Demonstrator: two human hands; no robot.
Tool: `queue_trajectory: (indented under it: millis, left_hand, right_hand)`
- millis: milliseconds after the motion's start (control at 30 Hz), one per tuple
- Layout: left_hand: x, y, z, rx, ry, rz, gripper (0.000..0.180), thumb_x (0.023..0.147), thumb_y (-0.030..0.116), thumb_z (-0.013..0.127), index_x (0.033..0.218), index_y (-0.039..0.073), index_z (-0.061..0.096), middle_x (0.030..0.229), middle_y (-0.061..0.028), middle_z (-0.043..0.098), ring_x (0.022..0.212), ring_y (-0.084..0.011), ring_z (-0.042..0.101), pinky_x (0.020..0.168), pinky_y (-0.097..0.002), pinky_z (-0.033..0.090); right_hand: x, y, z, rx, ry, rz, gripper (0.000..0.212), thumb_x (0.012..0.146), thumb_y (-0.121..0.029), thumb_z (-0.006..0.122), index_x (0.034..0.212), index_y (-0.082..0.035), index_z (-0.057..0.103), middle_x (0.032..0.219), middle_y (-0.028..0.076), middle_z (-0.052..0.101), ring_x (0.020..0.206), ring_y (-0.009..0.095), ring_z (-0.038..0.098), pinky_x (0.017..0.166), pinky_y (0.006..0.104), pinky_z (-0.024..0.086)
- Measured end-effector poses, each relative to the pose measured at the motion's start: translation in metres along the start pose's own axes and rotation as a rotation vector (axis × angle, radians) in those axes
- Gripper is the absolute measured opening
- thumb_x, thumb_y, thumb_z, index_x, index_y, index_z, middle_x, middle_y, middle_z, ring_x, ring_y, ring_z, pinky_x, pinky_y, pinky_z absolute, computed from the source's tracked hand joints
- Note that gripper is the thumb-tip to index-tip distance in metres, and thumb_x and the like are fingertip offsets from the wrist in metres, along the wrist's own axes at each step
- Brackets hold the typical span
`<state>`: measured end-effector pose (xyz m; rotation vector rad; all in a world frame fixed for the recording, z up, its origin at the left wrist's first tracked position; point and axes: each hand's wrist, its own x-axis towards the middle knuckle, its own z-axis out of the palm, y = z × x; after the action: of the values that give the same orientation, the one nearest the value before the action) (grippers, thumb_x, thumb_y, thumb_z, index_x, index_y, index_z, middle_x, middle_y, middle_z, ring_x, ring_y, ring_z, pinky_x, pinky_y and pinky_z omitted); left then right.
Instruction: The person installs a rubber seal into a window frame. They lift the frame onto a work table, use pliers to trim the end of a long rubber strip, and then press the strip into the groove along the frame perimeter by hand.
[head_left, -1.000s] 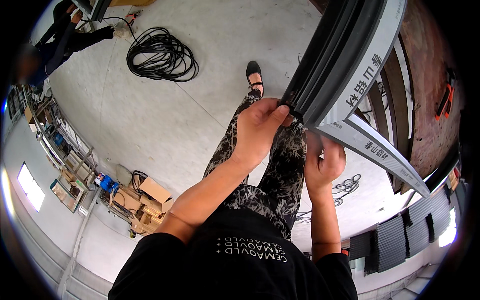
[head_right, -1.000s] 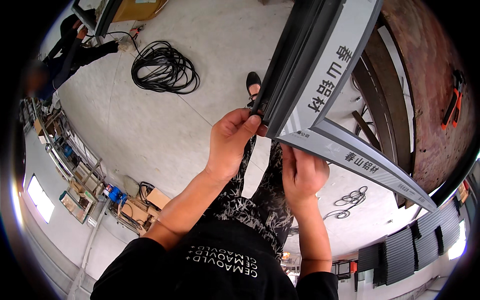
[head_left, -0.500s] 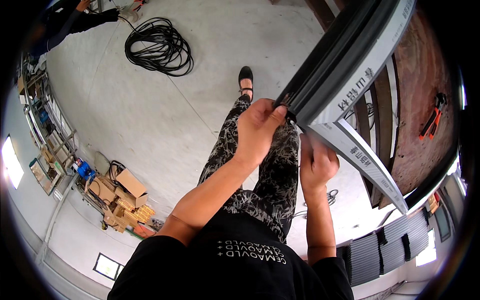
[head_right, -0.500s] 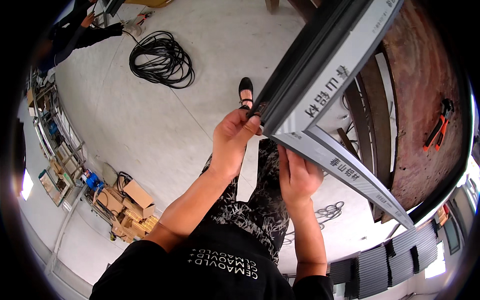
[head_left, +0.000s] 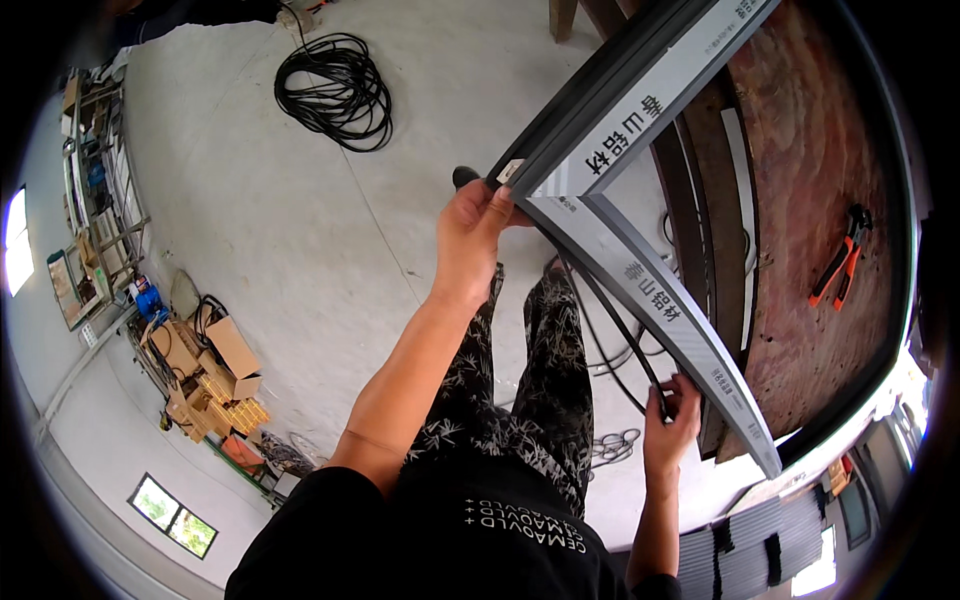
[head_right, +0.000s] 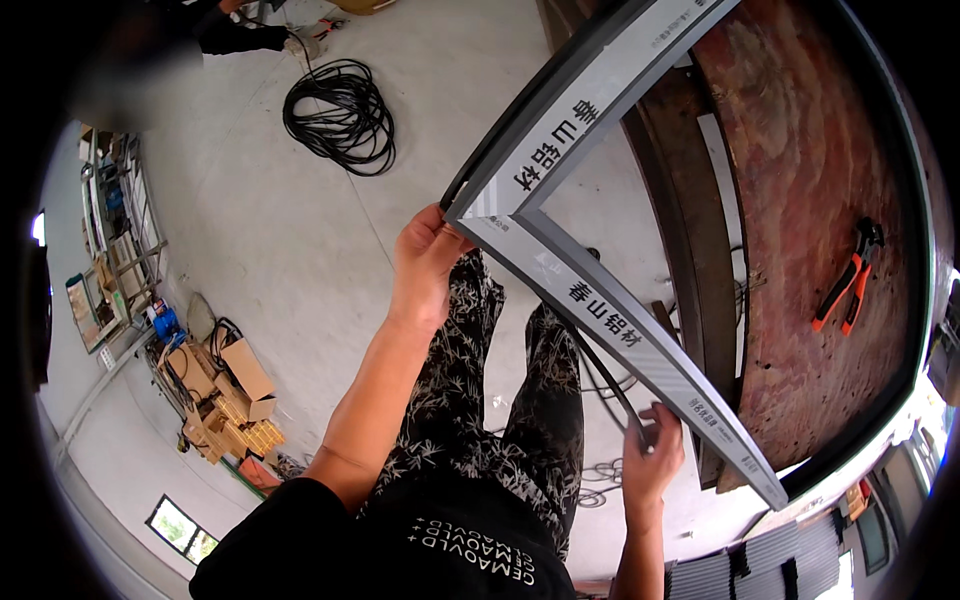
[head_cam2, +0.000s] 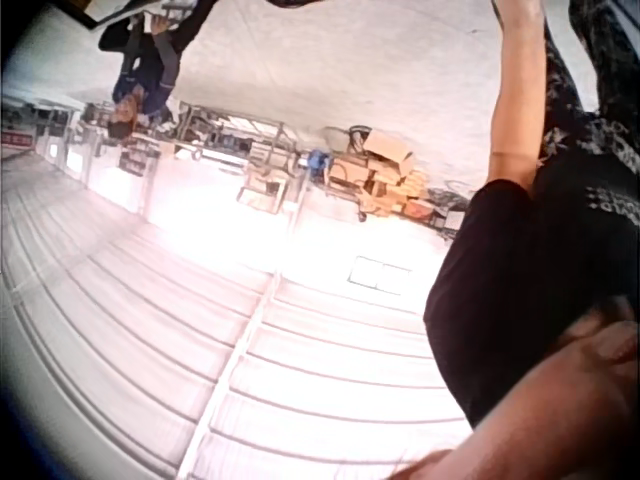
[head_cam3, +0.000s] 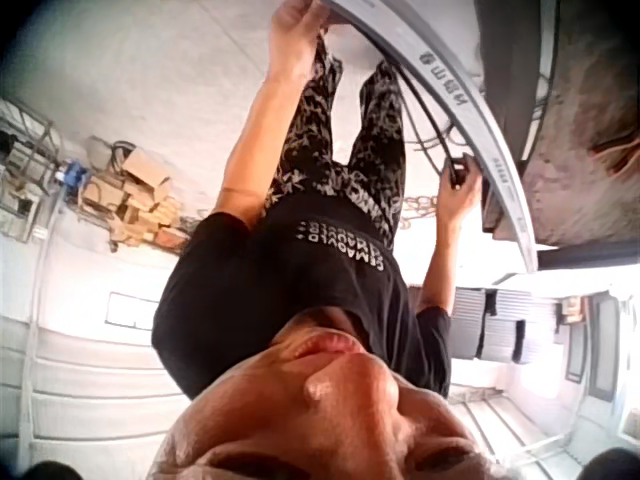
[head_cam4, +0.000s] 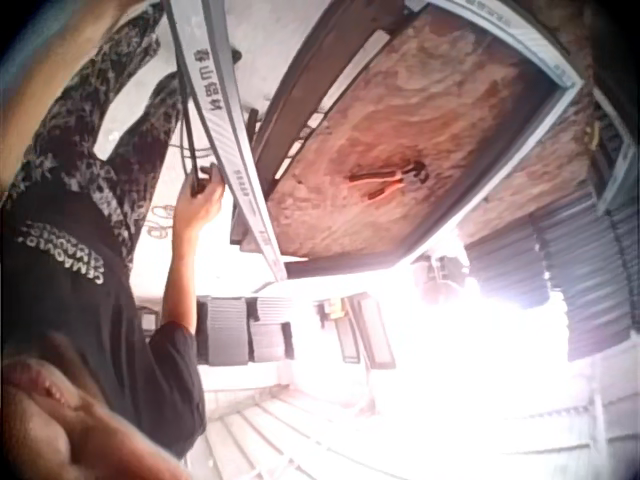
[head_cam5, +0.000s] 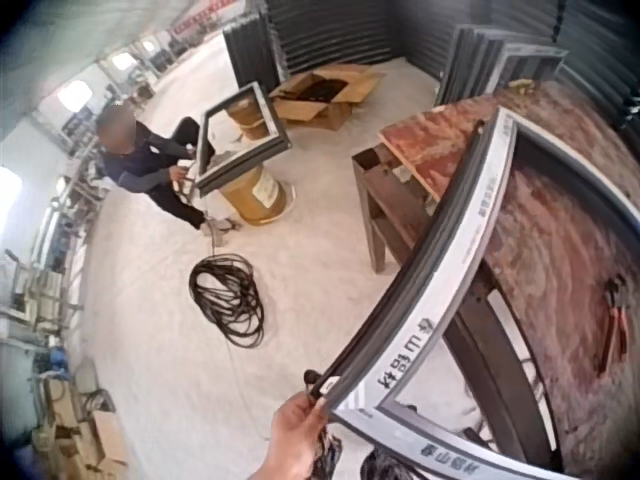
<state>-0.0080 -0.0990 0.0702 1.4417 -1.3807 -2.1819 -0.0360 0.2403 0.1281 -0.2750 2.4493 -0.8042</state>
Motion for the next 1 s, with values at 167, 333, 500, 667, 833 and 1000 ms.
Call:
queue_trajectory:
  millis: [167,333,500,667,833,1000]
  left_hand:
    - [0.025,0.016,0.002,0.001,0.058,0.040,0.022,0.098,0.014,0.052,0.102,-0.006,0.061,0.092,-0.0116,0.067,0.075,-0.0187,0.065,0.079,-0.0339,0.052]
    - [0.063,0.046,0.004,-0.001,0.061,0.104,0.025,0.099,0.019,0.053,0.096,-0.004,0.061,0.085,-0.0082,0.068,0.077,-0.0194,0.066,0.083,-0.0322,0.052]
    - [0.065,0.054,0.014,-0.036,0.021,0.045,0.023,0.100,0.021,0.052,0.102,0.000,0.061,0.090,-0.0068,0.068,0.080,-0.0177,0.066,0.083,-0.0332,0.053]
    - [0.075,0.052,0.010,0.044,0.052,0.042,0.026,0.100,0.025,0.051,0.109,0.002,0.060,0.099,-0.0069,0.068,0.086,-0.0177,0.065,0.086,-0.0345,0.052]
    - [0.066,0.054,0.027,-0.085,0.063,-0.006,0.029,0.101,0.024,0.050,0.106,-0.002,0.061,0.091,-0.0090,0.068,0.084,-0.0197,0.066,0.079,-0.0341,0.054]
    - [0.081,0.047,0.027,0.042,0.053,0.070,0.030,0.100,0.026,0.051,0.105,-0.002,0.061,0.088,-0.0075,0.067,0.075,-0.0179,0.065,0.074,-0.0337,0.055]
  right_hand:
    - [0.002,0.025,-0.026,-0.104,0.098,-0.145,0.029,0.076,0.005,0.068,0.103,-0.002,0.060,0.086,0.007,0.064,0.059,0.019,0.056,0.054,0.0305,0.046]
    - [0.006,0.020,-0.022,-0.032,0.106,-0.260,0.023,0.077,0.004,0.073,0.094,-0.003,0.059,0.081,0.007,0.062,0.058,0.019,0.055,0.052,0.0300,0.044]
    - [-0.002,0.015,-0.042,-0.047,0.131,-0.316,0.025,0.078,0.004,0.072,0.100,-0.001,0.062,0.085,0.013,0.064,0.067,0.027,0.061,0.055,0.0330,0.048]
    - [-0.019,0.025,-0.081,-0.209,0.238,-0.343,0.024,0.080,0.006,0.067,0.104,0.003,0.067,0.094,0.018,0.063,0.080,0.032,0.063,0.066,0.0378,0.052]
    - [-0.010,0.065,-0.115,-0.503,0.325,-0.389,0.026,0.089,-0.008,0.062,0.113,0.002,0.063,0.099,0.019,0.062,0.087,0.036,0.060,0.075,0.0455,0.049]
    - [0.024,0.073,-0.113,-0.593,0.381,-0.583,0.024,0.093,-0.013,0.056,0.110,0.004,0.061,0.098,0.019,0.062,0.086,0.039,0.059,0.077,0.0480,0.047]
